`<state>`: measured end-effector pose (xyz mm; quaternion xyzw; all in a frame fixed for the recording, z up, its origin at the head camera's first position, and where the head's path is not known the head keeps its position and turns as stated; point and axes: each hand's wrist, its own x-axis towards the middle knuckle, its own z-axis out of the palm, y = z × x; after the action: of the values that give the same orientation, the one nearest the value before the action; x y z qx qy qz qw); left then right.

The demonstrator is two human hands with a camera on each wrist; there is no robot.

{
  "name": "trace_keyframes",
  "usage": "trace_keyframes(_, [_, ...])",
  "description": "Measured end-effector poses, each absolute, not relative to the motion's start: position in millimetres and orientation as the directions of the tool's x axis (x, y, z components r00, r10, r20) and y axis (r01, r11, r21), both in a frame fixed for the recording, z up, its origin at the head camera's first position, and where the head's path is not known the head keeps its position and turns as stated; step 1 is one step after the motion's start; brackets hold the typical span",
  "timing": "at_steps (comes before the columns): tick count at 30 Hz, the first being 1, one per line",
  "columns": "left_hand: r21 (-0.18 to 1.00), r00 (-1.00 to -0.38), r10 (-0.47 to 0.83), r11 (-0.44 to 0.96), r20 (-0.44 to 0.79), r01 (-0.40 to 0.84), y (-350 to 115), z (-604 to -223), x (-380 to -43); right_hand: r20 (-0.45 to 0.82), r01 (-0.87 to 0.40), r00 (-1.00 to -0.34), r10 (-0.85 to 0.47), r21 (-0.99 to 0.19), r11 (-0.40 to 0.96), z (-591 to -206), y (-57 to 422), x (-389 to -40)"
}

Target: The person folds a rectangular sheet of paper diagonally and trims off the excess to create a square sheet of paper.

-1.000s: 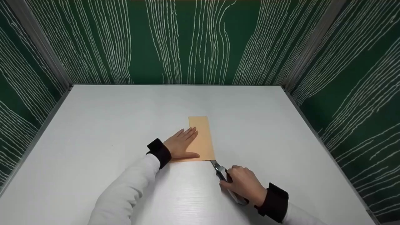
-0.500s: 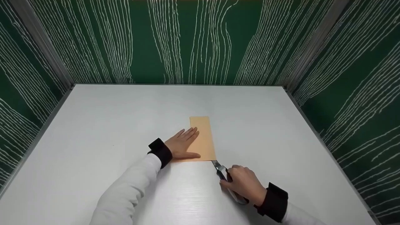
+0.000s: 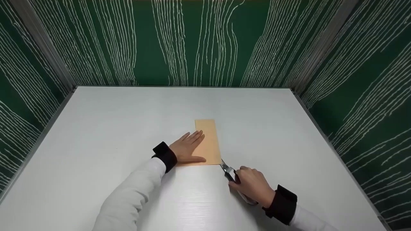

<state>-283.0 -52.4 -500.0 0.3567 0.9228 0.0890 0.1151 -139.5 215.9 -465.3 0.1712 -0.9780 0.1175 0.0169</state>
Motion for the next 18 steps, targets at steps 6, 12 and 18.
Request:
trace_keyframes(6, [0.244, -0.713, 0.686, 0.723, -0.143, 0.647, -53, -499, -283, 0.099, -0.355, -0.935, -0.341, -0.196, 0.914, -466, 218, -146])
trace_keyframes(12, [0.249, -0.71, 0.694, 0.713, -0.12, 0.655, -54, -503, -284, 0.085, -0.346, -0.938, -0.336, -0.206, 0.915, -466, 219, -152])
trace_keyframes(18, [0.249, -0.709, 0.693, 0.715, -0.13, 0.654, -54, -502, -284, 0.085, -0.351, -0.936, -0.341, -0.193, 0.916, -467, 220, -160])
